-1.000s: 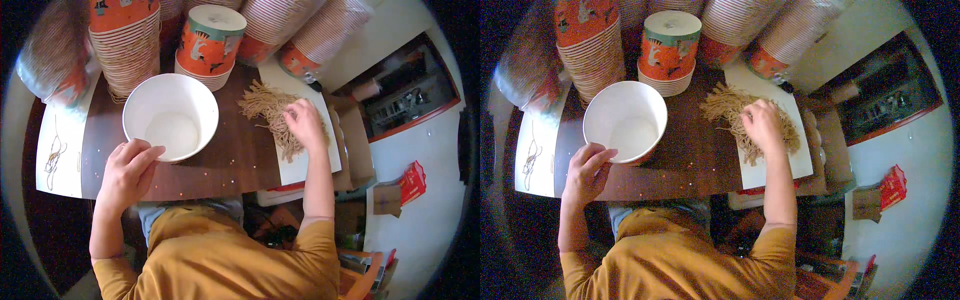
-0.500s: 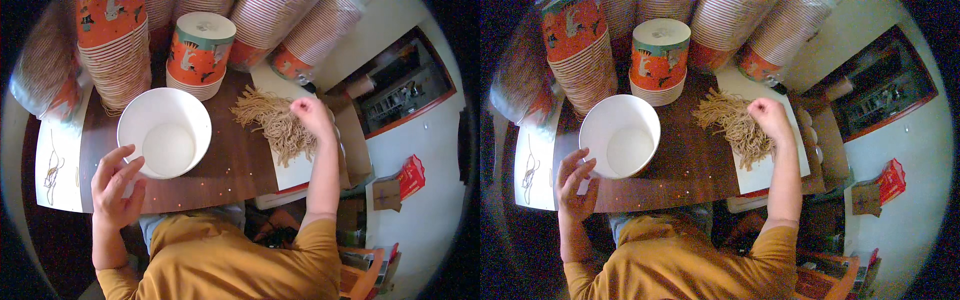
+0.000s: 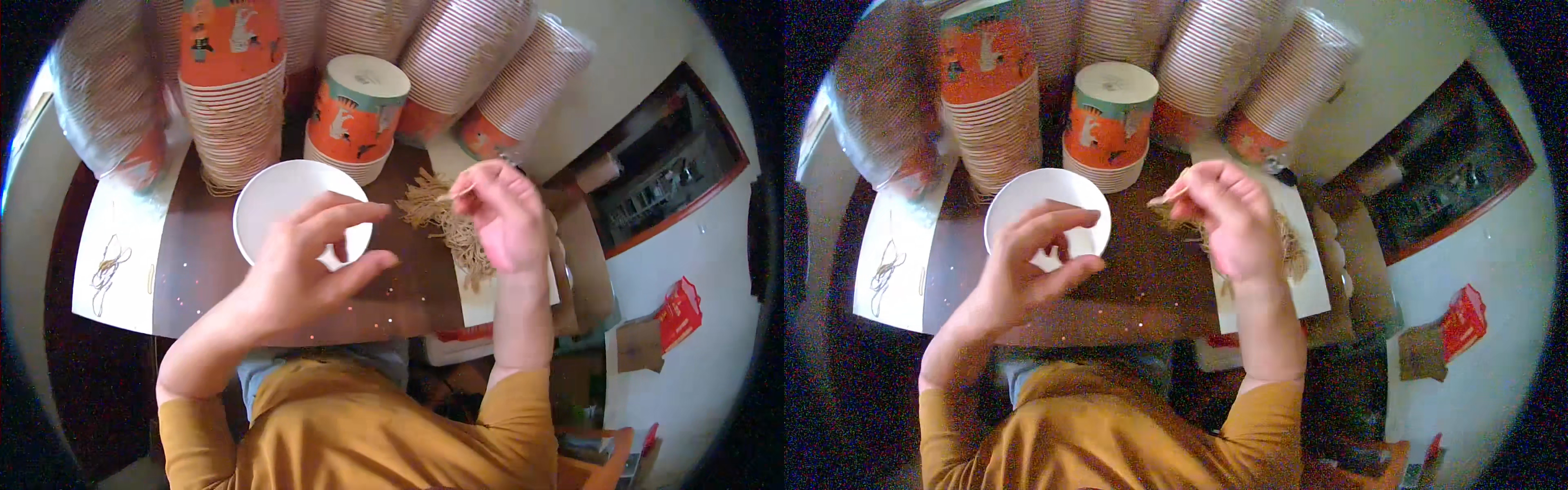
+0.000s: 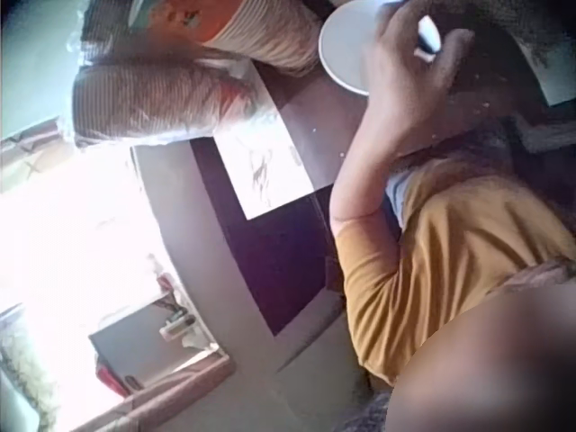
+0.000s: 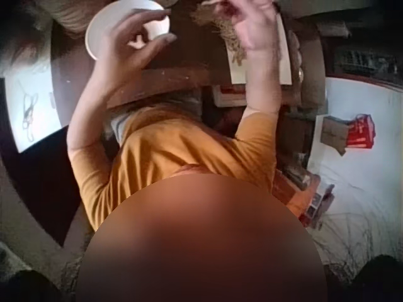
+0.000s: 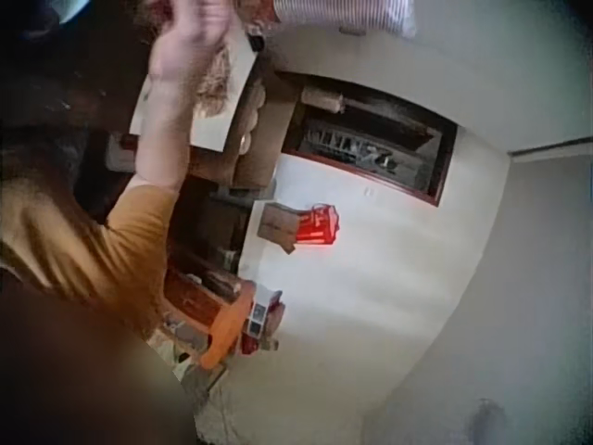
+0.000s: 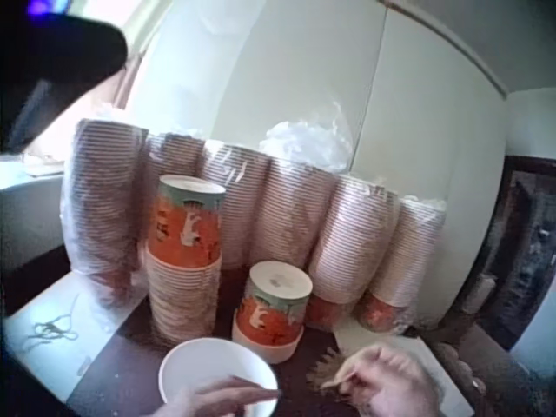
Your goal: Attaching elastic cords to paper buckets to create handles.
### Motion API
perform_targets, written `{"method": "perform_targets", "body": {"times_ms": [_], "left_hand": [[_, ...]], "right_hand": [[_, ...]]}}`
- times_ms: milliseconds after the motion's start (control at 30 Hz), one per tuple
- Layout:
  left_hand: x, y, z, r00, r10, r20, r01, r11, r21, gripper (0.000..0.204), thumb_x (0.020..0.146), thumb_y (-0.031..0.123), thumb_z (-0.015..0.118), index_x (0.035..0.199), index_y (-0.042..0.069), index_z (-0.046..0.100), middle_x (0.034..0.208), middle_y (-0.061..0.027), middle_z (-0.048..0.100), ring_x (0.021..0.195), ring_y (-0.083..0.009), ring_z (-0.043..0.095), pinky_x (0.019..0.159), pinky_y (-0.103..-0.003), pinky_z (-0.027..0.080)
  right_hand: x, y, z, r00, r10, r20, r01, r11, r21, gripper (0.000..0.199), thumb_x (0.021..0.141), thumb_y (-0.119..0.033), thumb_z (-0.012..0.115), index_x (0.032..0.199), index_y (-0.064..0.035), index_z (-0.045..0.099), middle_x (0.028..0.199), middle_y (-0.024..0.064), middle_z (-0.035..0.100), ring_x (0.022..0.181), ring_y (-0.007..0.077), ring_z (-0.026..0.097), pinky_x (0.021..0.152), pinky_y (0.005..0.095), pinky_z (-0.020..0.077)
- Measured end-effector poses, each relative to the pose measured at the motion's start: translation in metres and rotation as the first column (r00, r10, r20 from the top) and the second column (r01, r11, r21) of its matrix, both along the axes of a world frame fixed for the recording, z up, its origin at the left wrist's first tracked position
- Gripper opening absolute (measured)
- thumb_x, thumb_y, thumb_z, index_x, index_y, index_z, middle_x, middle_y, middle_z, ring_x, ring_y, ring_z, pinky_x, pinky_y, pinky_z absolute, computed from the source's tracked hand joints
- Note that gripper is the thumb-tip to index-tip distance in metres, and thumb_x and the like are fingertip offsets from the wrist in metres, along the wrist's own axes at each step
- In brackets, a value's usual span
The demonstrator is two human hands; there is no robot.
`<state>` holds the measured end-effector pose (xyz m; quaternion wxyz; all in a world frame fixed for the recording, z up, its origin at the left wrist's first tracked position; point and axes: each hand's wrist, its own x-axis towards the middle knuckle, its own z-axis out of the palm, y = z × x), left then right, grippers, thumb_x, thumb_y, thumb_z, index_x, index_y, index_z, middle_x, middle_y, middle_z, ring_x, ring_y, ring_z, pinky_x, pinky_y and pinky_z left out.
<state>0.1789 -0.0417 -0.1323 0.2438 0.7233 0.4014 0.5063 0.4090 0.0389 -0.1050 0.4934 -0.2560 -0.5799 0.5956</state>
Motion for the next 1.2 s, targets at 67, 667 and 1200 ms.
{"method": "perform_targets", "body": {"times_ms": [67,667,1200], "left_hand": [[0.007,0.0,-0.004,1.0,-0.016,0.023,0.015,1.0,0.018,0.04,0.077,0.017,0.077,0.111,0.002,0.063,0.092,-0.0125,0.064,0.063,-0.0177,0.06,0.056,-0.03,0.049],[-0.049,-0.011,0.035,0.986,0.159,-0.053,-0.154,0.984,0.092,0.008,0.078,-0.001,0.07,0.086,0.001,0.069,0.075,-0.005,0.065,0.062,-0.0103,0.058,0.056,-0.024,0.045],[-0.069,-0.014,0.03,0.966,0.249,-0.065,-0.24,0.964,0.118,0.013,0.068,-0.006,0.074,0.076,0.001,0.066,0.076,-0.0072,0.065,0.069,-0.0151,0.062,0.062,-0.027,0.048]], "right_hand": [[-0.018,-0.02,-0.008,0.999,0.034,0.02,-0.033,0.999,-0.02,0.012,0.092,-0.014,0.058,0.091,-0.0025,0.062,0.085,0.0072,0.067,0.073,0.0104,0.06,0.07,0.0242,0.0484],[-0.106,-0.019,-0.011,0.97,0.086,0.228,-0.18,0.883,0.432,0.016,0.083,-0.002,0.068,0.098,-0.0016,0.062,0.083,0.0032,0.062,0.072,0.0077,0.06,0.063,0.023,0.0503],[-0.122,-0.008,0.004,0.911,-0.09,0.402,-0.28,0.582,0.763,0.005,0.082,-0.002,0.064,0.085,-0.002,0.059,0.076,0.0124,0.06,0.069,0.0279,0.061,0.06,0.0329,0.0482]]}}
